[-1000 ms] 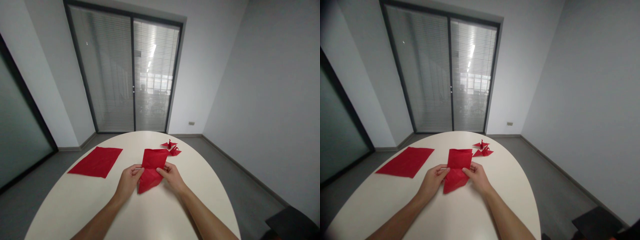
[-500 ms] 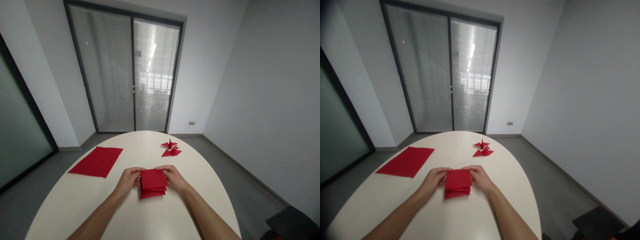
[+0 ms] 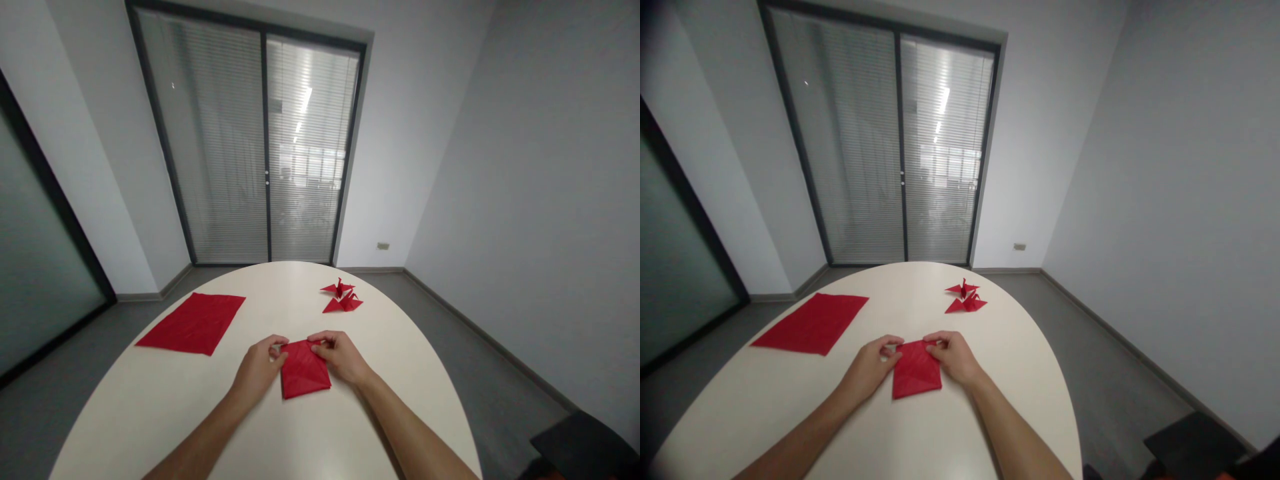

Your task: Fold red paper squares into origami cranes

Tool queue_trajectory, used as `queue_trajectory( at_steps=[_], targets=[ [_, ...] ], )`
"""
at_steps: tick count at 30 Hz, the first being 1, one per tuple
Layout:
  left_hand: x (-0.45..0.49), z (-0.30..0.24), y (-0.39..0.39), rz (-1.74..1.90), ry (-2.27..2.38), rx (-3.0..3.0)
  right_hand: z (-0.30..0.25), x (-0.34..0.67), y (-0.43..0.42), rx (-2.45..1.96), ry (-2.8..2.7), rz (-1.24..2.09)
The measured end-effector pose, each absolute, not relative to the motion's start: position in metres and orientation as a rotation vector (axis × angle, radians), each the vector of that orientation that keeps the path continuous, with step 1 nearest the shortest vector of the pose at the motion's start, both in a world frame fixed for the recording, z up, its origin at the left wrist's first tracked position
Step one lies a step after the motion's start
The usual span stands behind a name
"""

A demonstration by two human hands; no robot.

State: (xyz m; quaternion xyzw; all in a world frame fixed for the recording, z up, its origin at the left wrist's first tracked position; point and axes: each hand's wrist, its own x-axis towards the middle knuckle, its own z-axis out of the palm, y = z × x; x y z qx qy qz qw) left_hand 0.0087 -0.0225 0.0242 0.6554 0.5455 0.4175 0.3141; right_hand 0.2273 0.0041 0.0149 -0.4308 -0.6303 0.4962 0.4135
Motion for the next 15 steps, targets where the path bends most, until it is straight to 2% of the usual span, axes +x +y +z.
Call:
queue_trajectory(
  at_steps=[3,6,10,15],
  targets=[
    [0.012,0.019,-0.029,1.05,1.491,2.163,0.012,0.225,0.006,-1.098,-1.638,1.144],
    [0.018,0.016,-0.038,0.734,1.449,2.414,0.009,0.225,0.009,-1.128,-1.678,1.01],
    [0.025,0.015,-0.044,0.414,1.47,2.524,0.017,0.225,0.005,-1.19,-1.845,0.673],
    [0.025,0.013,-0.044,0.373,1.501,2.614,0.044,0.211,-0.022,-1.215,-2.238,0.274]
  ],
)
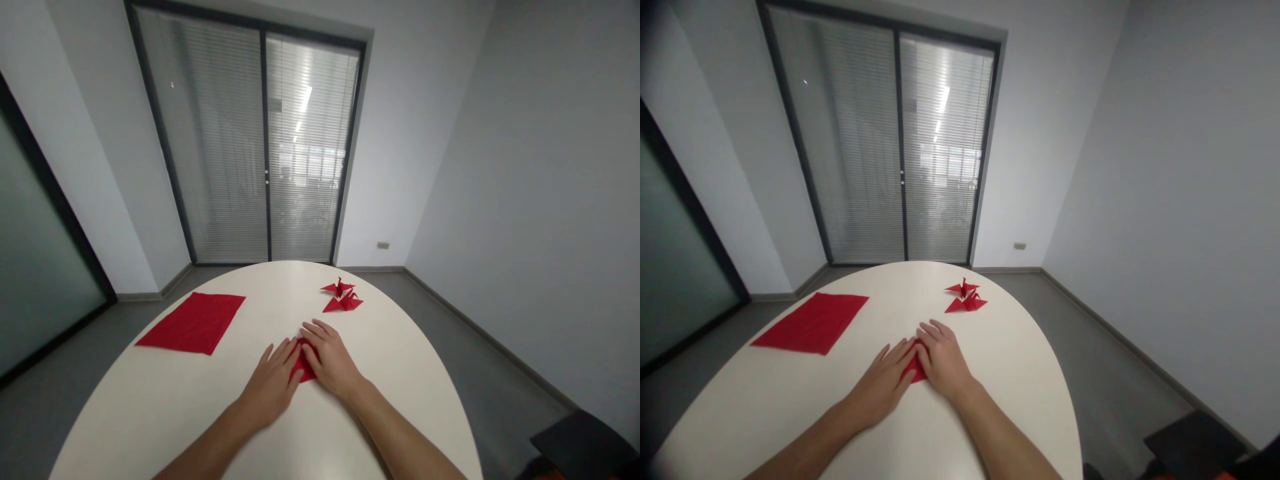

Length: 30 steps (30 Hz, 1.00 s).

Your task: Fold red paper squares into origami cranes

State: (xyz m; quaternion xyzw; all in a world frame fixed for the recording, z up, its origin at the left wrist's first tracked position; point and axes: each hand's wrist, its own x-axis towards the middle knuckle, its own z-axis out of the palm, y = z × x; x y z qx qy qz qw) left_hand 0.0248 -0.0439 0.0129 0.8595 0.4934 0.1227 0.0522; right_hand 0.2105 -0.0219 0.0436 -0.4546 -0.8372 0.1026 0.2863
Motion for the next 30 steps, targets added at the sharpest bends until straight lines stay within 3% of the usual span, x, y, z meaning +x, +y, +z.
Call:
queue_trajectory(
  at_steps=[2,8,23,27,30],
  targets=[
    [0.024,0.011,-0.044,0.371,1.501,2.641,0.049,0.205,-0.031,-1.276,-2.331,0.189],
    [0.023,0.009,-0.044,0.301,1.5,2.672,0.035,0.205,-0.035,-1.326,-2.567,0.404],
    [0.023,0.017,-0.049,0.276,1.572,2.667,0.033,0.211,-0.028,-1.564,-2.516,0.335],
    [0.025,0.014,-0.049,0.334,1.616,2.652,0.037,0.209,-0.031,-1.451,-2.487,0.153],
    [0.025,0.014,-0.05,0.319,1.61,2.637,0.04,0.203,-0.034,-1.275,-2.552,0.224]
  ],
)
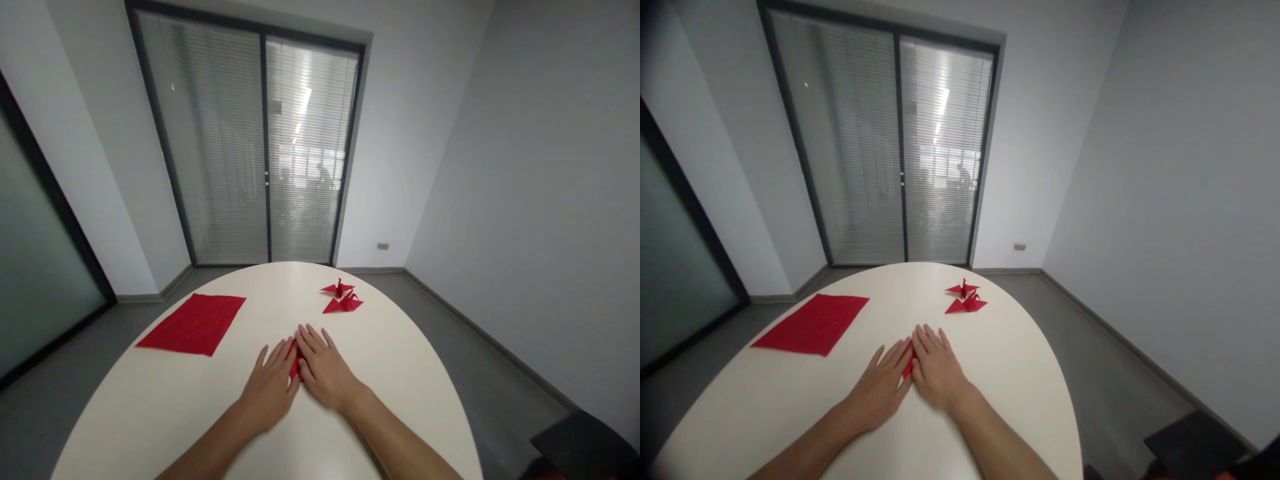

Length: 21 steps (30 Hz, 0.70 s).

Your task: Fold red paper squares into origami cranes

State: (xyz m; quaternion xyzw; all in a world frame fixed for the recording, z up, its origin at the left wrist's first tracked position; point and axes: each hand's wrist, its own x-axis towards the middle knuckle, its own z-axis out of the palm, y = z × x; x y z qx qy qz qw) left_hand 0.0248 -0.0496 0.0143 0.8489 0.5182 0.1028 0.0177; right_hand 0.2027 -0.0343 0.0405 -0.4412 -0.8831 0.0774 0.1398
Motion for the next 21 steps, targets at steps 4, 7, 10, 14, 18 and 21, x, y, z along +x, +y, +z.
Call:
queue_trajectory(
  at_steps=[4,7,10,14,18,21],
  targets=[
    [0.024,0.021,-0.05,0.243,1.595,2.616,0.038,0.198,-0.036,-1.33,-2.584,0.416],
    [0.02,0.028,-0.051,0.183,1.615,2.603,0.036,0.199,-0.035,-1.419,-2.582,0.432],
    [0.015,0.032,-0.052,0.159,1.665,2.585,0.035,0.2,-0.033,-1.433,-2.582,0.434],
    [0.013,0.032,-0.05,0.22,1.785,2.592,0.034,0.202,-0.032,-1.439,-2.574,0.443],
    [0.013,0.029,-0.044,0.405,1.626,2.661,0.035,0.206,-0.029,-1.385,-2.599,0.432],
    [0.013,0.025,-0.041,0.339,1.395,2.648,0.037,0.208,-0.027,-1.337,-2.654,0.436]
  ],
)
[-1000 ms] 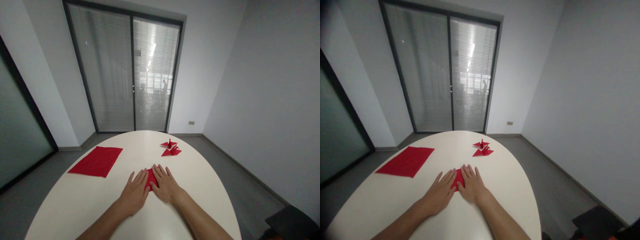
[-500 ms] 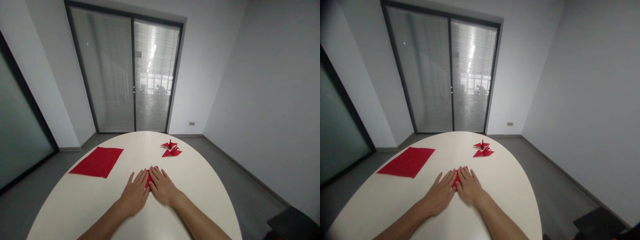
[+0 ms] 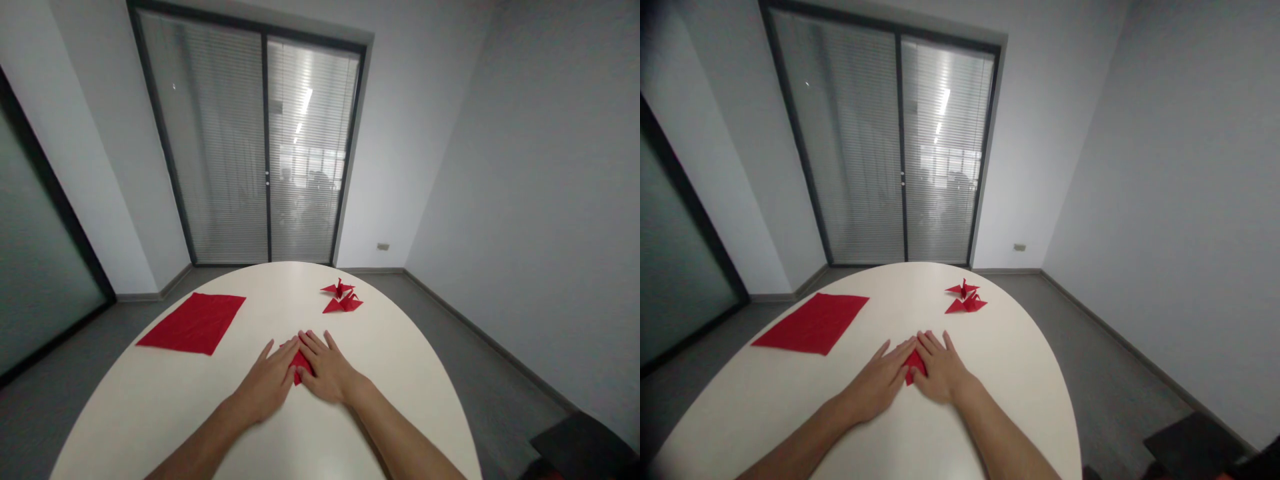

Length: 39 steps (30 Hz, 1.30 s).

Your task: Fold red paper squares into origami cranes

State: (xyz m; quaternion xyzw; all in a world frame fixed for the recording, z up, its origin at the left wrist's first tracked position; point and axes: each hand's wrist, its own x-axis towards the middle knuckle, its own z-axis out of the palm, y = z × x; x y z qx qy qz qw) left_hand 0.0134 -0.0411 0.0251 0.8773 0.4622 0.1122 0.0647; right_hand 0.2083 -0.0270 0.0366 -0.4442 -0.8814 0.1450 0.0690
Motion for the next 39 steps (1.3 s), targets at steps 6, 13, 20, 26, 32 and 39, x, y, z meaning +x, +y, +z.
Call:
queue_trajectory(
  at_steps=[6,13,20,26,32,39],
  targets=[
    [0.01,0.02,-0.042,0.213,1.379,2.587,0.042,0.211,-0.027,-1.513,-2.644,0.508],
    [0.008,0.027,-0.043,0.188,1.37,2.619,0.047,0.233,-0.029,-1.595,-2.61,0.459],
    [0.005,0.03,-0.042,0.368,1.454,2.665,0.054,0.23,-0.029,-1.189,-2.61,0.344],
    [-0.003,0.026,-0.032,0.608,1.345,2.678,0.055,0.223,-0.031,-1.091,-2.55,0.405],
    [-0.01,0.026,-0.024,0.727,1.318,2.628,0.053,0.222,-0.027,-1.099,-2.478,0.375],
    [-0.007,0.036,-0.026,0.704,1.342,2.604,0.051,0.224,-0.022,-1.106,-2.424,0.386]
  ],
)
